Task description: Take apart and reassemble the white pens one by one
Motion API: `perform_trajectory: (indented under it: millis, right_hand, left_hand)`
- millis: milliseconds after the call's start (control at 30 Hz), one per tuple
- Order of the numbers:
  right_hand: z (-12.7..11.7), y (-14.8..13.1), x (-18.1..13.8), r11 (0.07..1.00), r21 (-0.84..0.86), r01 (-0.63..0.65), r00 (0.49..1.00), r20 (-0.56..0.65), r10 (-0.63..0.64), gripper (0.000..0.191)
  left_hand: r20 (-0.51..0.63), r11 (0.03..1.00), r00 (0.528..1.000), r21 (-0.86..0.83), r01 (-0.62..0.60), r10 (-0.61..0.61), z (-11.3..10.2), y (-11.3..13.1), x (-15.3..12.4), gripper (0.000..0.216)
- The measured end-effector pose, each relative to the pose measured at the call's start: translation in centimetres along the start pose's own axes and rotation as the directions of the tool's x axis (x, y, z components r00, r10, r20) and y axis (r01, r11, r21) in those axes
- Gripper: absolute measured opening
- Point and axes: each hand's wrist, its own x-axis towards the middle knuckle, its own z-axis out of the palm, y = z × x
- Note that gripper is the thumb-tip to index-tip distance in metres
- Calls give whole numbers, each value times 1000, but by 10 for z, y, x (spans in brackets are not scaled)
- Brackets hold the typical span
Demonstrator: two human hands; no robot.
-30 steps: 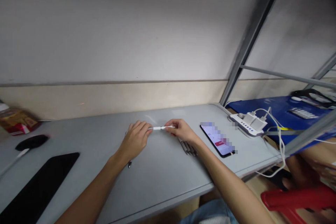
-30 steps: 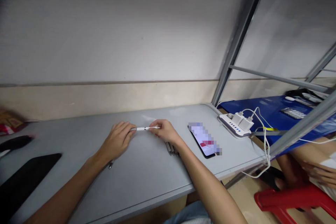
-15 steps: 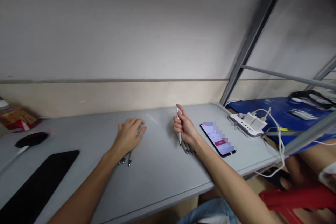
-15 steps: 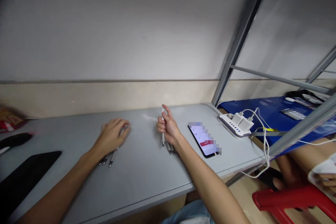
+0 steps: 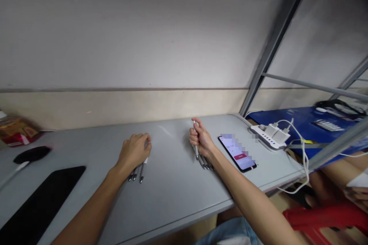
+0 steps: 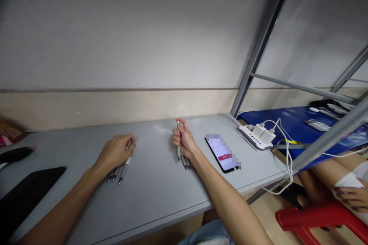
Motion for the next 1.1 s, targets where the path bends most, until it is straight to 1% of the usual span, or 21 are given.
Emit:
perform_trajectory:
  millis: [67,300,467,800,867,933,1000,1067,1100]
  right_hand:
    - [0,1,0,1000,5,11,1000,-5,-11,29]
    - [3,-2,-1,999,-37,-11,1000,2,11,30]
    - [3,-3,-1,999,-52,-4,1000,8,4,31]
    - [0,-3,0,997,-80,-21,1000,-24,19,34]
    - [1,-2,-1,990,-133,-45,999,-9,44,33]
    - [1,0,-1,973,-221,-60,998,-2,61,32]
    - [1,3,-1,941,-337,-36,999,-6,36,32]
    - [-1,6,0,866,-500,8,1000,-17,-19,30]
    - [-2,8,0,804,-594,27,998,-27,-53,29]
  left_hand:
    - [1,1000,1000,-3,-19,19,-2,2,-1,16]
    - [17,1000,1000,19,-15,15,-3,3,-2,16]
    - [23,1000,1000,8,11,-11,-3,2,-2,18]
    - [37,1000,999,27,11,-12,-1,0,-3,18]
    - [47,999,999,44,11,-13,-1,0,-3,19]
    - [42,998,999,57,4,-6,-1,1,-3,19]
    - [36,998,999,62,-4,2,0,1,-4,19]
    - [31,998,999,61,-7,5,0,1,-4,21]
    - [29,998,1000,61,-6,5,1,1,-4,21]
